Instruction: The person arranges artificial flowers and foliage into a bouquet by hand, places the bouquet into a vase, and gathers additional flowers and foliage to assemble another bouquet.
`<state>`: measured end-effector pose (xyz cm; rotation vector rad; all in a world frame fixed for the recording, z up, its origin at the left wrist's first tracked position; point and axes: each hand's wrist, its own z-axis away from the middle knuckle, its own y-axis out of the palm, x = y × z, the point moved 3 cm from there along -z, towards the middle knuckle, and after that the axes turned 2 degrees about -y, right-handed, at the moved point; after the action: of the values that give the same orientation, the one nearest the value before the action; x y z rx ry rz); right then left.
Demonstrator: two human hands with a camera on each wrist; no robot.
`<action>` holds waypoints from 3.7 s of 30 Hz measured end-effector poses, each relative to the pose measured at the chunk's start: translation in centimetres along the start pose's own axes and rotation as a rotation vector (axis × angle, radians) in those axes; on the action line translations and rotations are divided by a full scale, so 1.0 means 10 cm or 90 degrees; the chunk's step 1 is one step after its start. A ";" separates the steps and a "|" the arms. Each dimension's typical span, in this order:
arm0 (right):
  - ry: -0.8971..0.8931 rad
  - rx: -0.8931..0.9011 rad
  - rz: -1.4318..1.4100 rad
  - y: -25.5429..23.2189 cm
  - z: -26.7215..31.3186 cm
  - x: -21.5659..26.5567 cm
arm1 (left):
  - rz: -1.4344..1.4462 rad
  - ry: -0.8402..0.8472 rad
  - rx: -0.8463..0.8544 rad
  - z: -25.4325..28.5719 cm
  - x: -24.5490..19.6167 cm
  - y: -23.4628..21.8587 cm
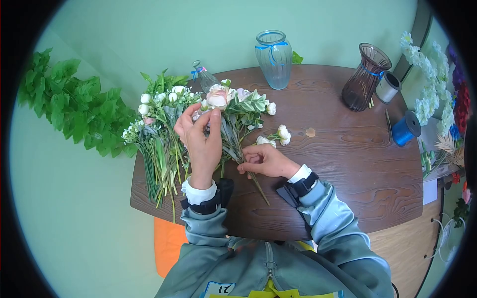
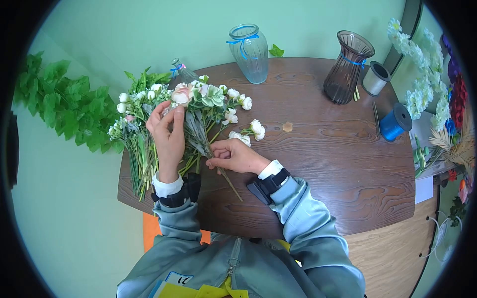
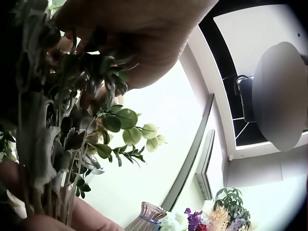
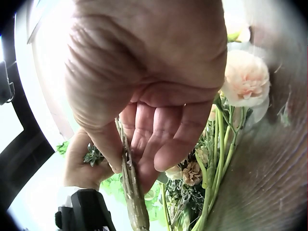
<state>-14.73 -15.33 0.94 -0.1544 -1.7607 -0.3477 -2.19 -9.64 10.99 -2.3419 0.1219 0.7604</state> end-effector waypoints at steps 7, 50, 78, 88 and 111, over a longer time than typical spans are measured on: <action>0.001 0.007 0.011 0.01 0.00 0.02 | 0.059 -0.052 0.014 -0.05 0.08 0.00; 0.097 0.062 -0.198 0.05 0.05 0.12 | 0.340 0.046 0.058 0.18 0.04 0.22; -0.051 0.006 -0.276 0.03 0.00 0.07 | 0.513 -0.029 0.198 0.17 -0.02 0.03; -0.085 -0.176 0.107 -0.05 0.06 0.17 | 0.696 -0.149 0.226 0.19 0.01 0.00; -0.359 -0.440 -0.070 0.30 0.10 0.18 | 1.040 -0.245 0.067 0.37 -0.03 0.15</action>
<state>-15.18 -12.32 2.92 -0.7054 -2.1346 -1.0689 -4.66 -8.49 8.03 -1.5082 1.9278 1.7708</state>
